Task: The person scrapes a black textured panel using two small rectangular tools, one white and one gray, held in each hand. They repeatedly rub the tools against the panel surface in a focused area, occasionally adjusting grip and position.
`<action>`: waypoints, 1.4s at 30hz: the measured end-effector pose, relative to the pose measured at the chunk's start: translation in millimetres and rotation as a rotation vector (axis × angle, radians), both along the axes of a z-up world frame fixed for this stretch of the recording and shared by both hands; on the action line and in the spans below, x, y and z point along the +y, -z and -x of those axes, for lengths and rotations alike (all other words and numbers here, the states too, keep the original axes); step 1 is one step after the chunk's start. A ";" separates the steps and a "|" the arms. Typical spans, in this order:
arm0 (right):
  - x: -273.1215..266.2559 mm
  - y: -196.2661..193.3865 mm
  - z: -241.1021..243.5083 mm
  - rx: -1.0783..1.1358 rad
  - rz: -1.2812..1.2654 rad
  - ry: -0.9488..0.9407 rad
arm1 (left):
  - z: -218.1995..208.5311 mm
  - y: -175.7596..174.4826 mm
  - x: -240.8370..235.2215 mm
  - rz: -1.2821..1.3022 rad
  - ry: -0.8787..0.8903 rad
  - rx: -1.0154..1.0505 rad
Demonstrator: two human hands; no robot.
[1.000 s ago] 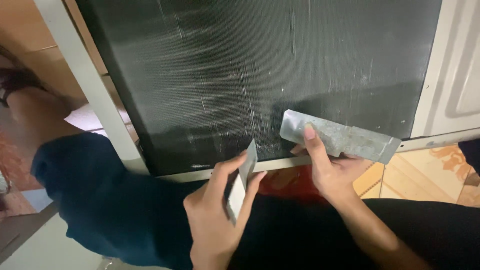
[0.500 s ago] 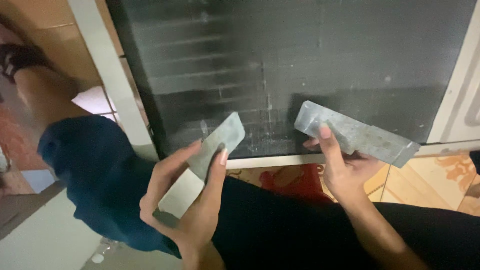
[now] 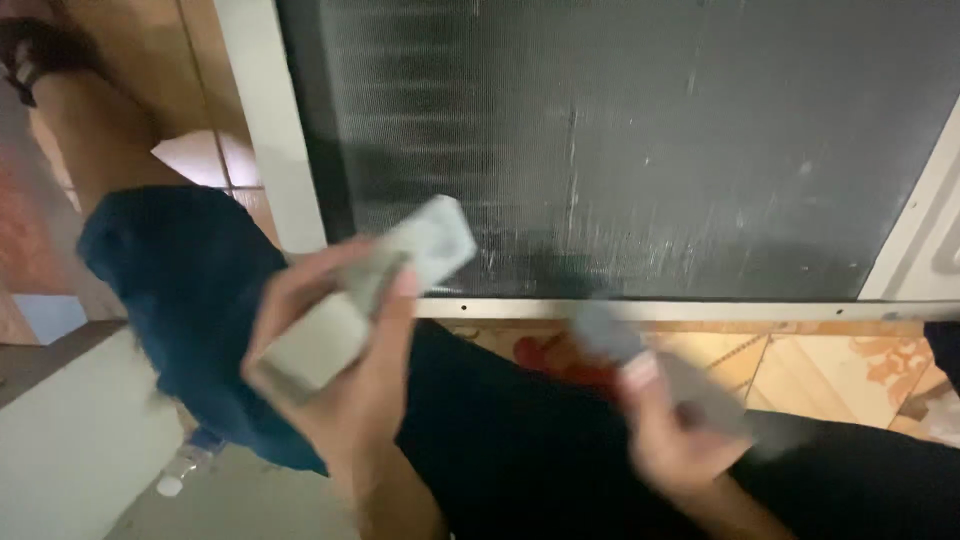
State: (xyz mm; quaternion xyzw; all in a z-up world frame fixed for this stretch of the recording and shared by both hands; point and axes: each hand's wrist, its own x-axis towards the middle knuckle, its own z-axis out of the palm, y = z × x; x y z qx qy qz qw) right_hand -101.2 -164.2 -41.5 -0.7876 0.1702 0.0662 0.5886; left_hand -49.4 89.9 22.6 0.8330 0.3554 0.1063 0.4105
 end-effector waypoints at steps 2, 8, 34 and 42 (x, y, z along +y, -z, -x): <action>-2.4 5.9 -2.9 -0.002 -0.027 0.079 | -11.7 -0.3 -4.2 0.174 0.192 0.043; 9.6 12.9 -11.5 0.085 -0.047 0.002 | -23.6 0.5 -21.3 0.291 0.350 0.061; 27.9 11.2 -25.2 0.088 -0.019 -0.040 | -16.1 15.0 -38.1 0.251 0.432 0.107; 29.7 13.0 -25.8 -0.025 -0.015 -0.077 | -16.9 11.6 -45.1 0.214 0.441 0.089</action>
